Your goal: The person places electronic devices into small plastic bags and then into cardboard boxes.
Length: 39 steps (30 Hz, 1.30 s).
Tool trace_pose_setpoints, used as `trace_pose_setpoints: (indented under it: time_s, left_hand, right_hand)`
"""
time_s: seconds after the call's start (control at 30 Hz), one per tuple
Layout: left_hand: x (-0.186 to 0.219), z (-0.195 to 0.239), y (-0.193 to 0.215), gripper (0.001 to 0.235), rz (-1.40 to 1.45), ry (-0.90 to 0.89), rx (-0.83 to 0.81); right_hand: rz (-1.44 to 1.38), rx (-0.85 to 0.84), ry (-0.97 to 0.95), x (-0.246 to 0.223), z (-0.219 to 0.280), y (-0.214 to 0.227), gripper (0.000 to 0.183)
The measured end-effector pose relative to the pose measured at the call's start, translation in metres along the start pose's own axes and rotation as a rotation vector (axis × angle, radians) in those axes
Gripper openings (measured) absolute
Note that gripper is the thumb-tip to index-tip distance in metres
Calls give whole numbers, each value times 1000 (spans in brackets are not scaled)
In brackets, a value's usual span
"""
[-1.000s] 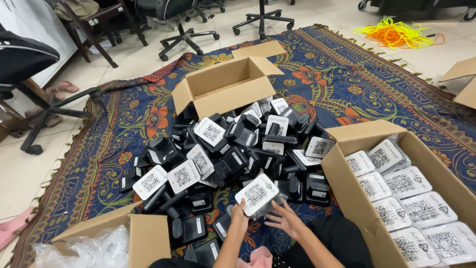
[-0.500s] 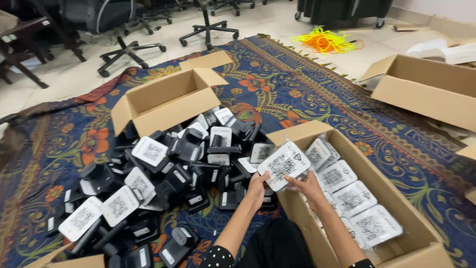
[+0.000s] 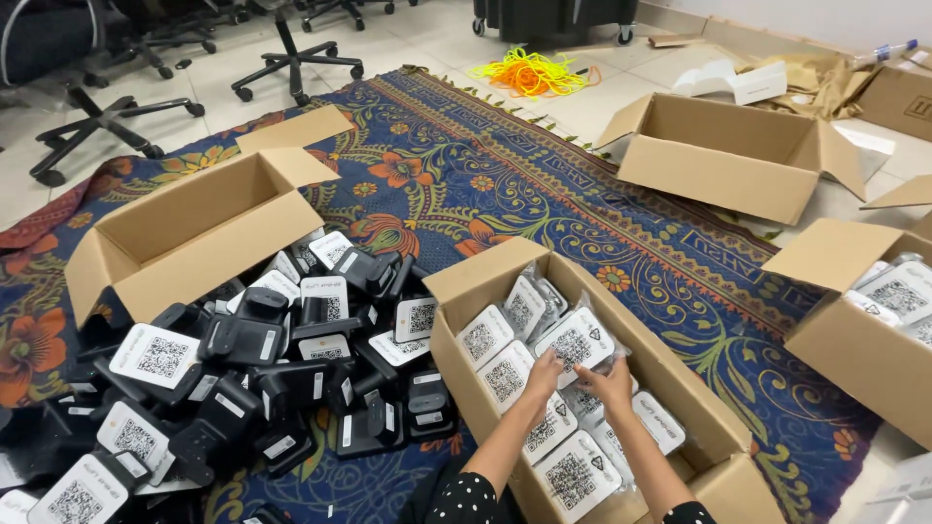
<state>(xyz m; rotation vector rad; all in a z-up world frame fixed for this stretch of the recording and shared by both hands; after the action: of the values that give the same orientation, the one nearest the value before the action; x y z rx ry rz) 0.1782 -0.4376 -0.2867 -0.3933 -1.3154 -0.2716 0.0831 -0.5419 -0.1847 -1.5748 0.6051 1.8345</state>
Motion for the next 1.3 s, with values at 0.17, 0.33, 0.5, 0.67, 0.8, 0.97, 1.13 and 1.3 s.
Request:
trace_pose_setpoints:
  time_s: [0.17, 0.33, 0.5, 0.67, 0.8, 0.97, 1.13, 1.3]
  left_hand:
    - [-6, -3, 0, 58, 87, 51, 13]
    - [11, 5, 0, 58, -35, 83, 11]
    - [-4, -4, -7, 59, -89, 77, 46]
    - [2, 9, 29, 62, -10, -3, 46]
    - [26, 32, 101, 57, 92, -88, 190]
    - [56, 72, 222, 55, 368, -107, 311]
    - [95, 187, 381, 52, 187, -171, 585]
    - [89, 324, 559, 49, 172, -337, 911]
  right_hand:
    - [223, 33, 68, 1, 7, -25, 77]
    - [636, 132, 304, 64, -30, -32, 63]
    - [711, 176, 322, 96, -61, -37, 62]
    - [792, 170, -47, 87, -64, -60, 94]
    - [744, 341, -22, 21, 16, -125, 116]
    - [502, 80, 677, -11, 116, -223, 89]
    - [315, -384, 661, -23, 242, -332, 67]
    - [173, -933, 513, 7, 402, -435, 43]
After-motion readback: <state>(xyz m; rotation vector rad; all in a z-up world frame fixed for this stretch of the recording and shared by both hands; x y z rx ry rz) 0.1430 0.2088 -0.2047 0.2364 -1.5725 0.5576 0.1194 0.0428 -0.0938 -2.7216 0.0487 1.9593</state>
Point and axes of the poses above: each hand's wrist, its own z-axis away from the middle knuckle, its own y-axis out of the back of the hand, x = y × z, the point moved 1 cm from there along -z, towards the middle knuckle, and after that the axes turned 7 degrees about x, right-handed, at the moved point
